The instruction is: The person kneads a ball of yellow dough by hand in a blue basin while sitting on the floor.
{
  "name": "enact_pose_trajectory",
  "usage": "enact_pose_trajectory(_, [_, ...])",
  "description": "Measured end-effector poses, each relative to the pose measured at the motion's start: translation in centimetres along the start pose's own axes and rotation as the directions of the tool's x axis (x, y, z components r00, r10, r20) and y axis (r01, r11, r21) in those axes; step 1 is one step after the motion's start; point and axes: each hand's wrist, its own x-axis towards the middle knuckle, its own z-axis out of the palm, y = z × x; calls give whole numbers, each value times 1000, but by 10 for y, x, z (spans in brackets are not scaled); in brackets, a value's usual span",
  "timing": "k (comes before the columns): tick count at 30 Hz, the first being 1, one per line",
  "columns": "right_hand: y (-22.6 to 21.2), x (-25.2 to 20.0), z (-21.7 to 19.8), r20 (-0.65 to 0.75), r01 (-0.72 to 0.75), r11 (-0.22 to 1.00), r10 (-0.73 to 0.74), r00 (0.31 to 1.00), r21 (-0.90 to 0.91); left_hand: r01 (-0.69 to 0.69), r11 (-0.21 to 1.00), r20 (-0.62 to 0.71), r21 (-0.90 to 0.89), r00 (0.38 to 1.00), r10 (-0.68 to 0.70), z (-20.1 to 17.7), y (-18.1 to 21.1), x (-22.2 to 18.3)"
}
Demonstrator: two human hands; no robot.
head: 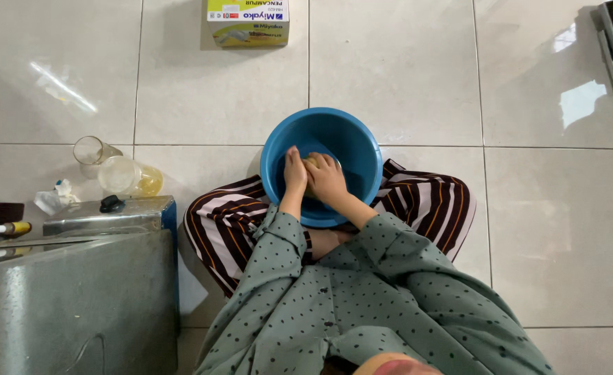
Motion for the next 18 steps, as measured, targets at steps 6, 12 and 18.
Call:
enact_pose_trajectory(6, [59,55,68,0,-159,985,159,987,70,-32,999,17,-13,999,32,-6,15,-16])
enact_pose_trajectory(12, [53,52,65,-216,-82,993,99,971,86,-10,999,58,-43,998,12,-9,26,-25])
enact_pose_trajectory(18, [10,-13,21,-205,57,988,-86,975,-144,-112,993,57,31,992,110,1,-5,2])
